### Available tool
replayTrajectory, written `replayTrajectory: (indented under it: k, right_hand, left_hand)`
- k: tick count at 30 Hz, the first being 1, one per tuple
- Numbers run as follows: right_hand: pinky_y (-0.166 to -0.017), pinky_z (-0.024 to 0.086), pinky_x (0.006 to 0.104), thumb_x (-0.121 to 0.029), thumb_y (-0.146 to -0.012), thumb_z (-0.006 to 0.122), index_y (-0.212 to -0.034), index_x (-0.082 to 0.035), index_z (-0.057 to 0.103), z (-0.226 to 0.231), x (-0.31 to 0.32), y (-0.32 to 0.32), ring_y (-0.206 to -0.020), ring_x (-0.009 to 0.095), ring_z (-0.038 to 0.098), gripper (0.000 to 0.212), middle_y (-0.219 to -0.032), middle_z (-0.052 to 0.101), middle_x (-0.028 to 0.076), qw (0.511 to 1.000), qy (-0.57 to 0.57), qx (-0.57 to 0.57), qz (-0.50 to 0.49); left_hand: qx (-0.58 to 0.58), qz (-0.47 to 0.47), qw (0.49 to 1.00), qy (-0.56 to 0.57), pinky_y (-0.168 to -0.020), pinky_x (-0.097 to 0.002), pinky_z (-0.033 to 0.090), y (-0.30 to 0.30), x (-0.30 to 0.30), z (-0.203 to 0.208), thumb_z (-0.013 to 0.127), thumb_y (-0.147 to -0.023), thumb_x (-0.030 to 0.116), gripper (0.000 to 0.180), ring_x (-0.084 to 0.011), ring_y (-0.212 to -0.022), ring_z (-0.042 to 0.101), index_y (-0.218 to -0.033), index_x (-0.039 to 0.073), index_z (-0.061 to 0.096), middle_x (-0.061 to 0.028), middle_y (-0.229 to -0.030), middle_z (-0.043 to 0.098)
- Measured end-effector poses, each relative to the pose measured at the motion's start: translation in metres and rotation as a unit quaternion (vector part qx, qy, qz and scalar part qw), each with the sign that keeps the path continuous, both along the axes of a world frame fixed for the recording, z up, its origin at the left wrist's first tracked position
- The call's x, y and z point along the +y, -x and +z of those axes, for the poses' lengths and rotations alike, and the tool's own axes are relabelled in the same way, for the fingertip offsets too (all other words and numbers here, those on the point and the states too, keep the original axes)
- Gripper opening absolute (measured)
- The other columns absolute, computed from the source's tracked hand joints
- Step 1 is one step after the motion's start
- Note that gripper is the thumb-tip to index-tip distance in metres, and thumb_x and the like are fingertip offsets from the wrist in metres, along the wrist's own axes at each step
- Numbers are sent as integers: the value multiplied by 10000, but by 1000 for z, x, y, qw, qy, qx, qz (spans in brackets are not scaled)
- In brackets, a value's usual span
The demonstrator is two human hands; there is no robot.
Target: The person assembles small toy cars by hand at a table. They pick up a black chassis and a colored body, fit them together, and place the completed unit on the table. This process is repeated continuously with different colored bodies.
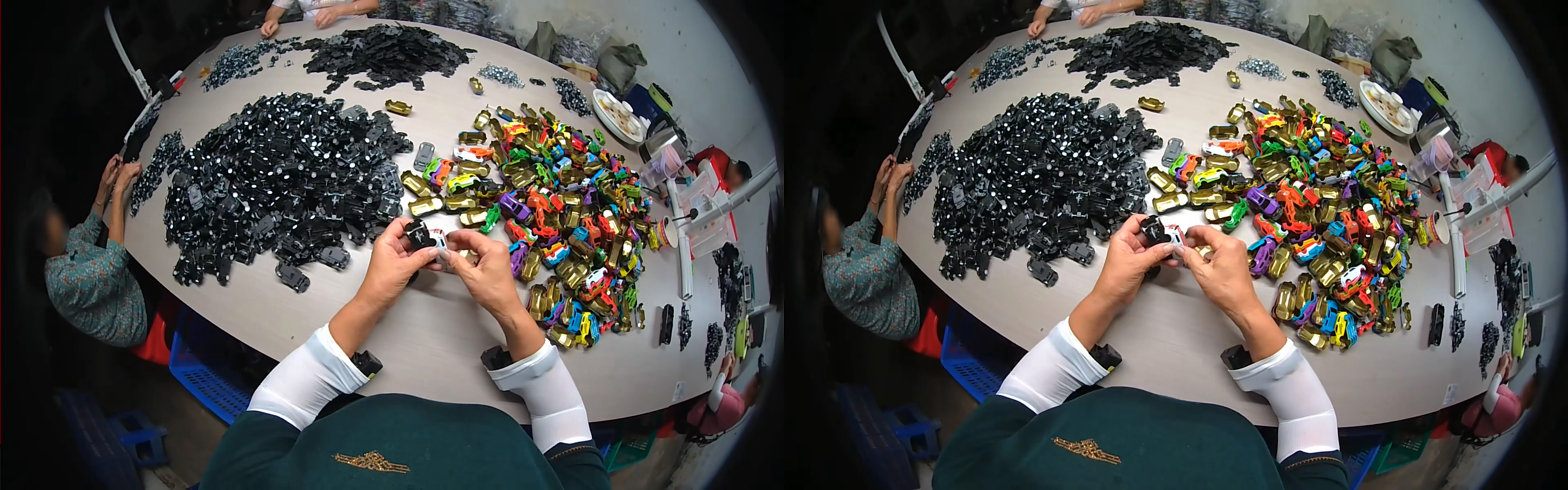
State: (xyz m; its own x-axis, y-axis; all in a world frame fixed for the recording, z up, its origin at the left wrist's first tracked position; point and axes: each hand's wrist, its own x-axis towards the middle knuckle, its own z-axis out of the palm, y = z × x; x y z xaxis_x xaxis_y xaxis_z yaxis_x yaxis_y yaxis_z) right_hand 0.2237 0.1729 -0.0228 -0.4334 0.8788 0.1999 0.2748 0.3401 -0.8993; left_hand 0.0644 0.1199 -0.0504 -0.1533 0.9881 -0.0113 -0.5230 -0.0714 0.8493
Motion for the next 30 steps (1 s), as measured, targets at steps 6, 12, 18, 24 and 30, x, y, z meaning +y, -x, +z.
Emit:
replayTrajectory:
  k: [6,12,18,24,30]
  right_hand:
    - [-492,428,317,-70,-766,714,-878,40,644,17,-5,2,-531,155,561,172,-754,661,114,990,-82,-64,-89]
    - [-631,476,397,-72,-752,707,-894,17,611,16,-19,9,-690,332,602,193,-810,623,168,980,-187,-63,-36]
    - [-623,470,417,-81,-755,703,-898,10,607,12,-17,9,-682,348,591,194,-772,604,169,975,-206,-82,-26]
    - [-631,483,420,-83,-767,697,-926,3,620,9,-14,8,-713,354,611,196,-806,613,167,968,-230,-93,-33]
    - [-616,516,358,-88,-798,703,-1047,-3,631,8,-10,6,-711,305,647,273,-863,631,147,960,-265,-78,-35]
  left_hand:
    - [-13,-5,1000,12,-811,-308,600,0,-3,1,517,-931,-34,294,-158,-923,664,-1220,-3,477,-104,-1059,654]
    - [131,46,990,2,-723,-263,587,-9,-6,-1,508,-930,-26,191,-76,-799,640,-1118,-32,545,-57,-875,690]
    - [218,63,974,-24,-594,-234,515,-9,-5,-16,540,-891,-27,211,-43,-680,613,-1098,-47,576,-41,-739,680]
    - [371,17,928,-39,-795,-247,541,-4,-9,-8,545,-931,-6,252,-94,-895,630,-1178,-47,571,-54,-1001,677]
    - [147,28,988,29,-718,-193,527,4,-6,2,673,-873,26,216,-82,-790,635,-1072,-20,604,-42,-944,667]
